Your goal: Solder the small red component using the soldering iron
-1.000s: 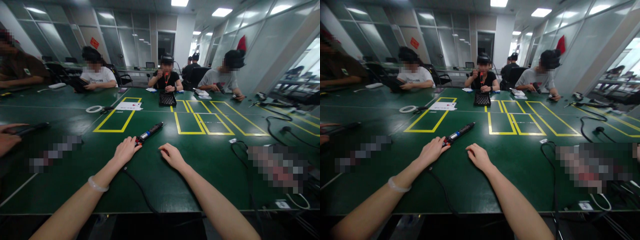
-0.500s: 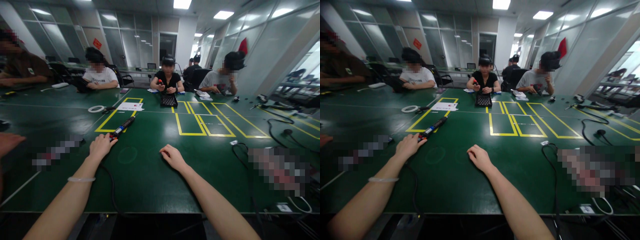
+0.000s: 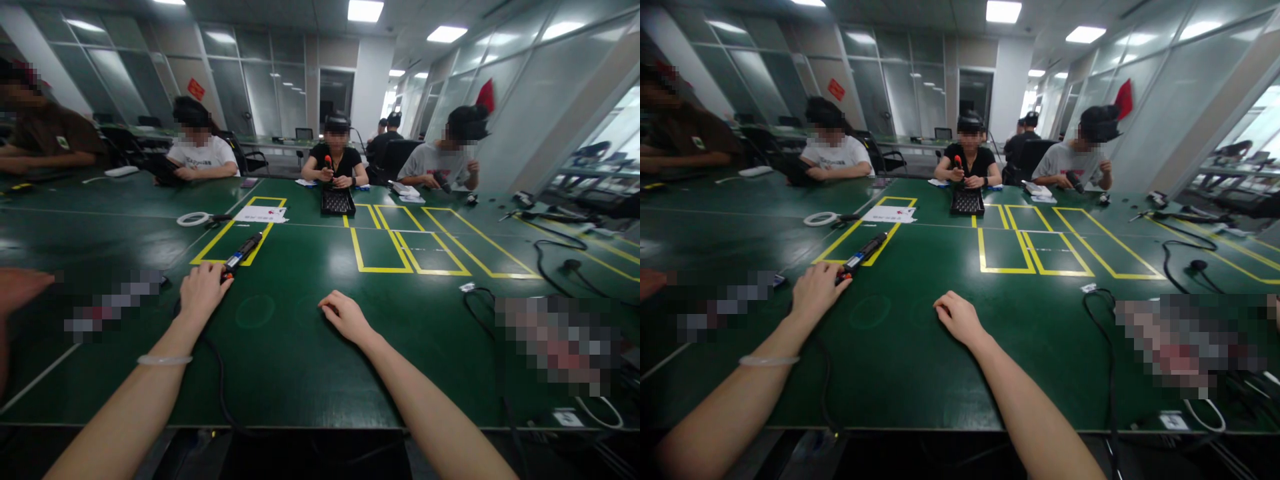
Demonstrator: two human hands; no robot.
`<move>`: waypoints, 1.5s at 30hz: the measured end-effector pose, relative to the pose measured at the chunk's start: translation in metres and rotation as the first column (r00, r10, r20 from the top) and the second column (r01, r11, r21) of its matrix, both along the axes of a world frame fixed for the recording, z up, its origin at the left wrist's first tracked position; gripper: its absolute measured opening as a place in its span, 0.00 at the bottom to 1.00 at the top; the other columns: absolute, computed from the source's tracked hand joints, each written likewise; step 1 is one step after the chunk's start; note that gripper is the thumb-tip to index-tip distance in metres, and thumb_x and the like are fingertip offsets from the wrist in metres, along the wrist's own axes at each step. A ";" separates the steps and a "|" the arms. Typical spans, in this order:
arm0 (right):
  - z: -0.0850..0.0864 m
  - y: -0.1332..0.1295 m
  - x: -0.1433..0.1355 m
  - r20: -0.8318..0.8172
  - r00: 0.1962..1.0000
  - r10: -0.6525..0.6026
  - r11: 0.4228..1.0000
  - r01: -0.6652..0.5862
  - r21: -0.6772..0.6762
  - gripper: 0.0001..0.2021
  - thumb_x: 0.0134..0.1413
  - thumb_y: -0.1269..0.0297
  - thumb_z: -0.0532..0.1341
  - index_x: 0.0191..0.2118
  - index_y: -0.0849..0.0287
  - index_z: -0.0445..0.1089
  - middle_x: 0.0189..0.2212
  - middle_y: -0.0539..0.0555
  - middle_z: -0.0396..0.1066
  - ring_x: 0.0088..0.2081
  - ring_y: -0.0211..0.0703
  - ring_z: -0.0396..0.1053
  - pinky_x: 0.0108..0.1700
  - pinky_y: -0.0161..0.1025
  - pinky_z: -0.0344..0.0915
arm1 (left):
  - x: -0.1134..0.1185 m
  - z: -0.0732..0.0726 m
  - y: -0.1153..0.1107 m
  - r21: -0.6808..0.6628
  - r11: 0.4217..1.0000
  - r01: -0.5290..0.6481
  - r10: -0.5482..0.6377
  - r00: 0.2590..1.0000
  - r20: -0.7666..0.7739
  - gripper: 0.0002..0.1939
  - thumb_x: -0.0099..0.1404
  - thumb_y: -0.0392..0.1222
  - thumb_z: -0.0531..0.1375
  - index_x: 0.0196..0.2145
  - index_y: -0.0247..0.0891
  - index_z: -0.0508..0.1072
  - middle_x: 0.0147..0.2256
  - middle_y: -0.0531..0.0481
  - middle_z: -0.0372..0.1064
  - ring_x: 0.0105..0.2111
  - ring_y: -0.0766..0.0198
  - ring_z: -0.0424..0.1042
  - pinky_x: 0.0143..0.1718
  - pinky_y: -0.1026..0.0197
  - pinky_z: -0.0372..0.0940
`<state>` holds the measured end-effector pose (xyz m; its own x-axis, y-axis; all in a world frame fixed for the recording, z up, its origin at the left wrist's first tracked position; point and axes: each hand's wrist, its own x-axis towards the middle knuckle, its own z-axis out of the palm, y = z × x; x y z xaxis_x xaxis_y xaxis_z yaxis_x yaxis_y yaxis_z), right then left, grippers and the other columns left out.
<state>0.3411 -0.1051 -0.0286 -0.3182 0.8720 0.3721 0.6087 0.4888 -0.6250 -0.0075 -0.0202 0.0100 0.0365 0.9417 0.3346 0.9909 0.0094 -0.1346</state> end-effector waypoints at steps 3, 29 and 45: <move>0.000 0.000 0.000 0.007 1.000 0.005 1.000 -0.005 -0.002 0.07 0.61 0.69 0.56 0.39 0.57 0.71 0.34 0.51 0.66 0.33 0.36 0.65 0.37 0.33 0.60 | 0.003 -0.001 -0.002 0.027 1.000 -0.014 0.014 1.000 -0.010 0.21 0.69 0.50 0.44 0.46 0.37 0.70 0.46 0.37 0.65 0.44 0.47 0.65 0.39 0.52 0.60; 0.005 -0.002 -0.008 -0.355 0.925 0.135 0.938 -0.235 -0.253 0.08 0.56 0.66 0.60 0.41 0.60 0.67 0.27 0.48 0.69 0.27 0.34 0.64 0.31 0.32 0.60 | 0.154 -0.006 -0.057 -0.175 0.505 0.845 -0.082 0.249 0.965 0.30 0.68 0.55 0.49 0.62 0.36 0.56 0.22 0.58 0.61 0.22 0.68 0.61 0.26 0.65 0.57; -0.004 0.006 -0.006 -0.554 0.832 0.044 0.920 -0.249 -0.301 0.14 0.58 0.53 0.59 0.42 0.59 0.64 0.28 0.48 0.69 0.29 0.36 0.67 0.34 0.34 0.63 | 0.152 0.007 -0.063 0.042 0.622 0.782 -0.517 0.370 0.772 0.14 0.67 0.49 0.54 0.41 0.39 0.73 0.38 0.48 0.69 0.38 0.62 0.69 0.40 0.61 0.62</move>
